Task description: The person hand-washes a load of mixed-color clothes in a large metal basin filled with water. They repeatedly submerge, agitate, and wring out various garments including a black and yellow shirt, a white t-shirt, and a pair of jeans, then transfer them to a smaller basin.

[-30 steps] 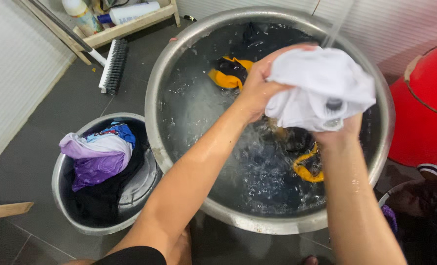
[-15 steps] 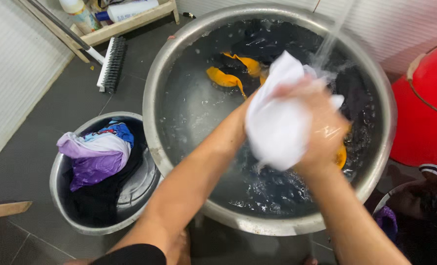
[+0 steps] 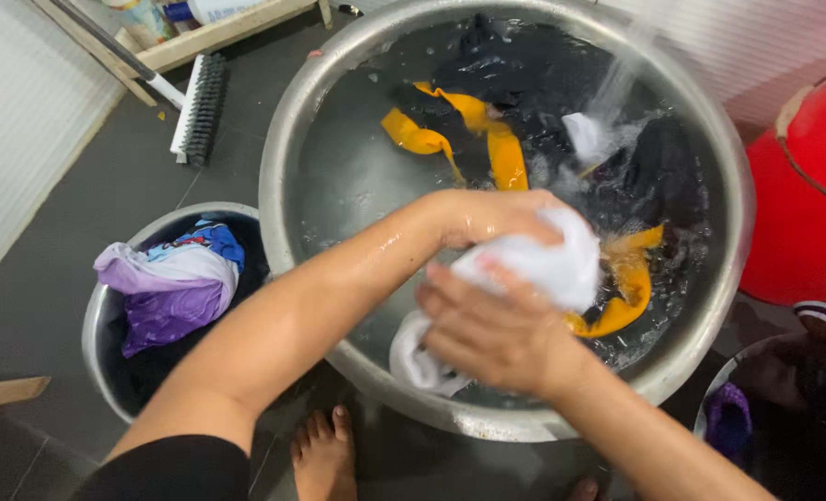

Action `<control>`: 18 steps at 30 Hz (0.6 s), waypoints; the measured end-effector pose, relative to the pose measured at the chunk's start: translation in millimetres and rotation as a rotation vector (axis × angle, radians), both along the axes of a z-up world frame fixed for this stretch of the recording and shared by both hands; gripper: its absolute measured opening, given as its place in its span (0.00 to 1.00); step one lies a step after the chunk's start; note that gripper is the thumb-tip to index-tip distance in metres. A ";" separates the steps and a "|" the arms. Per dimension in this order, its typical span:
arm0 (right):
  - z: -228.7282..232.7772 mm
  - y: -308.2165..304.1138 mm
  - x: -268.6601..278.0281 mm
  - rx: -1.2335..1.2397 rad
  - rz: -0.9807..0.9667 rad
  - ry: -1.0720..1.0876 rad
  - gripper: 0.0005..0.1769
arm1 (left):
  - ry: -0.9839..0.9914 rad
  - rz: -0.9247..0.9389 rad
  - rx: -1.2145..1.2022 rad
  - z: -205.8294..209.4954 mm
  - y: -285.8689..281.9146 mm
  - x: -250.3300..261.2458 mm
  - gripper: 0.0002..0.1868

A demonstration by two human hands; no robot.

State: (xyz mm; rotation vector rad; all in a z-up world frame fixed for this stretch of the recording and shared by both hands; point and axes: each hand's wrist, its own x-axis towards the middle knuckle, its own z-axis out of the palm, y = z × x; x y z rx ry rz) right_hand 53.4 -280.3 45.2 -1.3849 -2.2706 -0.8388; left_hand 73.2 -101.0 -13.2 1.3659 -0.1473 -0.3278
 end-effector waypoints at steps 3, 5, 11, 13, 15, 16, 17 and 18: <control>-15.6 -0.5 -4.2 -0.067 -0.014 -0.155 0.08 | -0.224 -0.029 0.358 9.3 -6.7 -2.2 0.20; -24.7 0.2 -2.4 -0.188 -0.029 -0.122 0.09 | -0.298 0.050 0.454 15.7 -12.9 -8.6 0.20; -38.4 0.6 4.0 -0.411 -0.071 0.017 0.13 | -0.151 0.381 0.574 15.3 -32.1 -10.8 0.20; -37.1 3.0 1.2 -0.478 -0.090 0.045 0.12 | -0.160 0.408 0.603 11.8 -35.0 -13.0 0.21; -32.5 7.6 0.5 -0.591 -0.106 0.046 0.09 | -0.129 0.445 0.636 11.6 -33.4 -13.9 0.22; -28.9 11.2 2.2 -0.596 -0.093 0.026 0.10 | -0.113 0.465 0.653 13.0 -31.1 -13.8 0.22; -25.0 14.1 5.1 -0.601 -0.078 0.006 0.11 | -0.137 0.529 0.694 15.1 -28.2 -13.6 0.24; -20.8 17.7 8.7 -0.606 -0.063 -0.013 0.11 | -0.162 0.592 0.735 19.7 -22.3 -11.9 0.25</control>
